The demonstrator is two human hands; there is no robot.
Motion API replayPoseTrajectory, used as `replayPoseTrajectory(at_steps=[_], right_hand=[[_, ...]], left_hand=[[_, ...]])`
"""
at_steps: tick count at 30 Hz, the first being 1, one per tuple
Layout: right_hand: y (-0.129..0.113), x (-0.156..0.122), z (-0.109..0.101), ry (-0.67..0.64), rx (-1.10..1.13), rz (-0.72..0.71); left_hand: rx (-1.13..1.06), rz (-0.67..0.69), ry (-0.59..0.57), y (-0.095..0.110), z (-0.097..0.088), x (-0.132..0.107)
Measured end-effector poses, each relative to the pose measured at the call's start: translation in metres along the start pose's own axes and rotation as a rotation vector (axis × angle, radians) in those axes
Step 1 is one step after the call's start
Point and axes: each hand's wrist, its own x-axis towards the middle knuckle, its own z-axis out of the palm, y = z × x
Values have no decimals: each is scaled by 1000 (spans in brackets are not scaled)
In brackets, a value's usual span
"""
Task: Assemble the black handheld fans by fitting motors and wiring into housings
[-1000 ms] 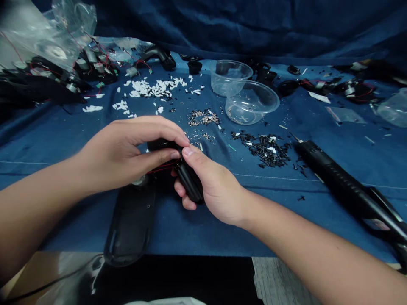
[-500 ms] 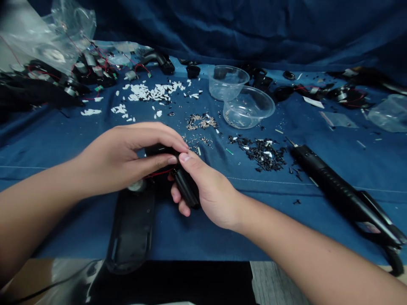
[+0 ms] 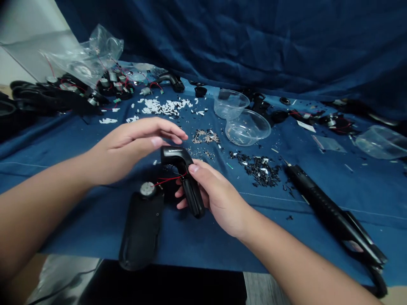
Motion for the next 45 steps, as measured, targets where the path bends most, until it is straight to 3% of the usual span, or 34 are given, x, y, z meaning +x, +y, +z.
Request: replayPoseTrajectory(at_steps=[3,7,12,17,21,24,27,30,33,37,45], right_hand=[[0,-2,-3,26,-33,-26],[1,-3,-5,38,-48,-42],[3,-4,-5,73,-77,9],[6,-2,-6,96,-76,21],[5,0,-5,87,-67,8],[3,-2,-1,59,-94,-12],[3,-6,2,22,-98,7],[6,-10,3,-25,-93,22],[10,-14,3,-44,-117,27],[14,-14,2,-22,-135,20],[14,-16,9,-23,-149,-77]], left_hand=[[199,-118,52,8,-11,-10],[438,-323,-81,14,-20,-53],[367,-534,-61,6,0,-110],[338,-552,-10,7,14,-128],[326,-521,-97,8,10,-130],[390,-500,-115,8,17,-133],[462,-477,-26,11,40,-138],[517,-437,152,16,66,-143],[480,-487,284,20,83,-142],[333,-569,362,23,88,-134],[186,-524,622,30,91,-118]])
